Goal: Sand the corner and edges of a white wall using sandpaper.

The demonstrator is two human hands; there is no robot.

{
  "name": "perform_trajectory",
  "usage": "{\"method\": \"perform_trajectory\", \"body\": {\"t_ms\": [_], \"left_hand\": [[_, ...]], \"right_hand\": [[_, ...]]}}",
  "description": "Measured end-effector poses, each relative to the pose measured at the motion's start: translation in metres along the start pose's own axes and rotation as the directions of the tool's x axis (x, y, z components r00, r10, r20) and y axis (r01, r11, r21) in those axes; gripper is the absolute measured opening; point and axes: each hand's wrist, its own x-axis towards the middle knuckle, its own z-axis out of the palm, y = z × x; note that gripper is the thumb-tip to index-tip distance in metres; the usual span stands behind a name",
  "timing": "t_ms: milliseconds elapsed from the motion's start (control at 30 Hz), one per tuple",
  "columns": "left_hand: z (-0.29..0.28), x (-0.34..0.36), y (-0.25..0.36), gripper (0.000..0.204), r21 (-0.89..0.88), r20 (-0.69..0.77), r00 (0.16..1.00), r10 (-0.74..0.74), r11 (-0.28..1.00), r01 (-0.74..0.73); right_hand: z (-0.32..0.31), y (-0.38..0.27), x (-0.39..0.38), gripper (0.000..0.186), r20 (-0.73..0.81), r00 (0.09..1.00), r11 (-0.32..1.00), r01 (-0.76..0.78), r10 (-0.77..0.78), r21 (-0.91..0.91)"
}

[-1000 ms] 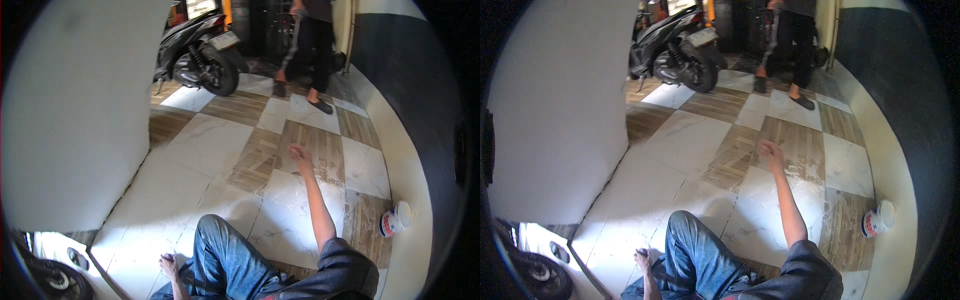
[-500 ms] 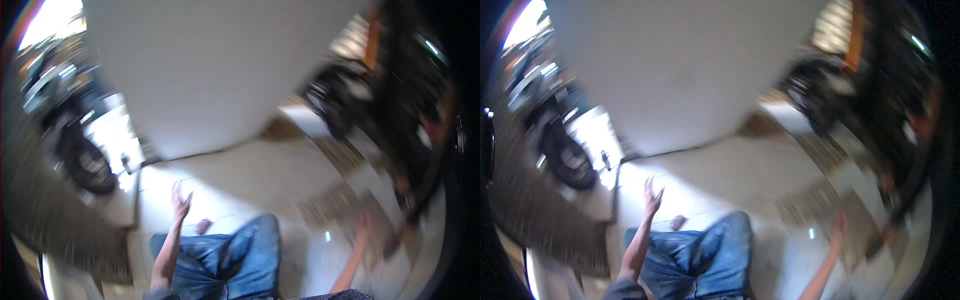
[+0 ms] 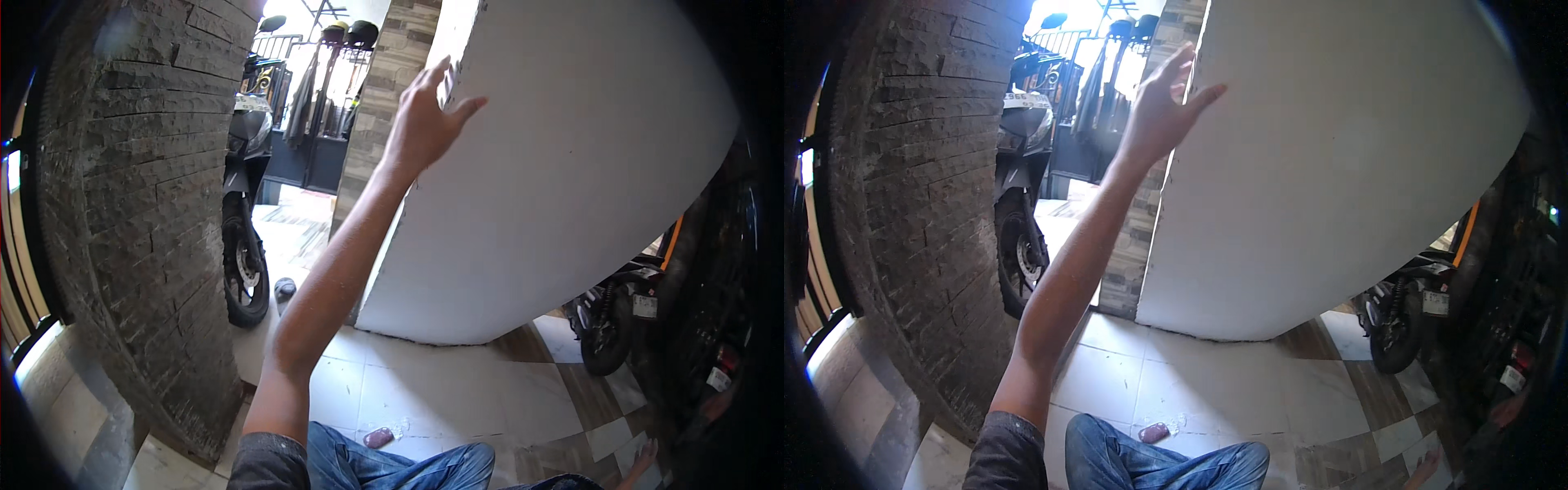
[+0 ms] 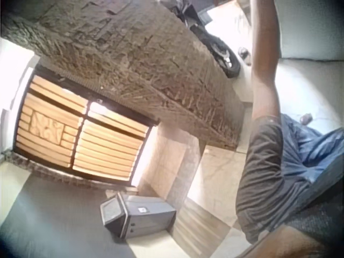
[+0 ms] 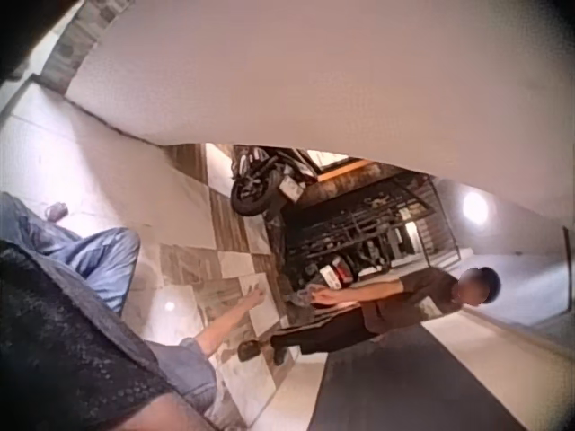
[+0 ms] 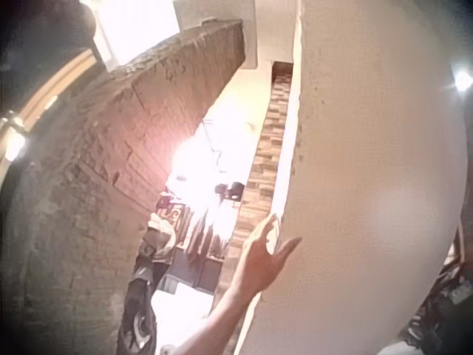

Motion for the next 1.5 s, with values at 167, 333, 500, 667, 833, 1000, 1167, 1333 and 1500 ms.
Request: {"method": "perform_trajectory", "body": {"t_ms": [167,333,500,667,833,1000,1167,1333,1500], "left_hand": [[0.023,-0.015,-0.004,0.056,-0.124,-0.168,0.985,-0.035,0.992,0.014],[0.03,-0.025,-0.003,0.044,-0.026,-0.201,0.98,0.006,1.0,-0.011],[0.024,-0.057,-0.02,0.049,0.03,-0.24,0.969,-0.064,0.997,0.073],[0.028,-0.102,-0.05,0.046,-0.087,-0.197,0.968,-0.156,0.986,0.141],[0.019,-0.167,-0.035,0.046,-0.079,-0.238,0.96,-0.149,0.988,0.133],[-0.025,-0.322,0.054,0.077,-0.334,0.46,0.804,-0.377,0.765,0.55],[-0.058,-0.412,0.067,0.077,-0.276,0.687,0.415,-0.597,0.314,0.908],[-0.07,-0.348,-0.017,0.036,-0.28,0.147,0.683,-0.715,0.633,0.722],[-0.01,-0.173,-0.092,0.025,-0.153,-0.428,0.88,-0.205,0.976,0.153]], "right_hand": [[-0.044,-0.039,0.081,0.058,-0.09,0.942,0.94,0.308,-0.323,-0.145],[-0.067,-0.101,0.035,0.066,-0.032,0.925,0.911,0.379,-0.379,0.162],[-0.039,-0.152,-0.037,0.052,-0.012,0.943,0.912,0.325,-0.332,0.25],[-0.019,-0.164,-0.108,0.033,-0.465,0.762,0.882,0.3,-0.451,-0.364],[0.091,-0.161,-0.219,0.036,0.003,0.743,0.731,0.659,-0.669,-0.178],[0.238,-0.189,-0.383,0.028,0.677,0.671,0.945,0.117,-0.301,0.304],[0.327,-0.218,-0.501,0.027,0.933,0.269,0.913,-0.266,-0.239,0.31],[0.344,-0.222,-0.505,0.04,0.963,0.137,0.934,-0.245,-0.234,0.262],[0.324,-0.154,-0.453,0.046,0.998,0.066,0.986,0.165,-0.012,0.001]]}}
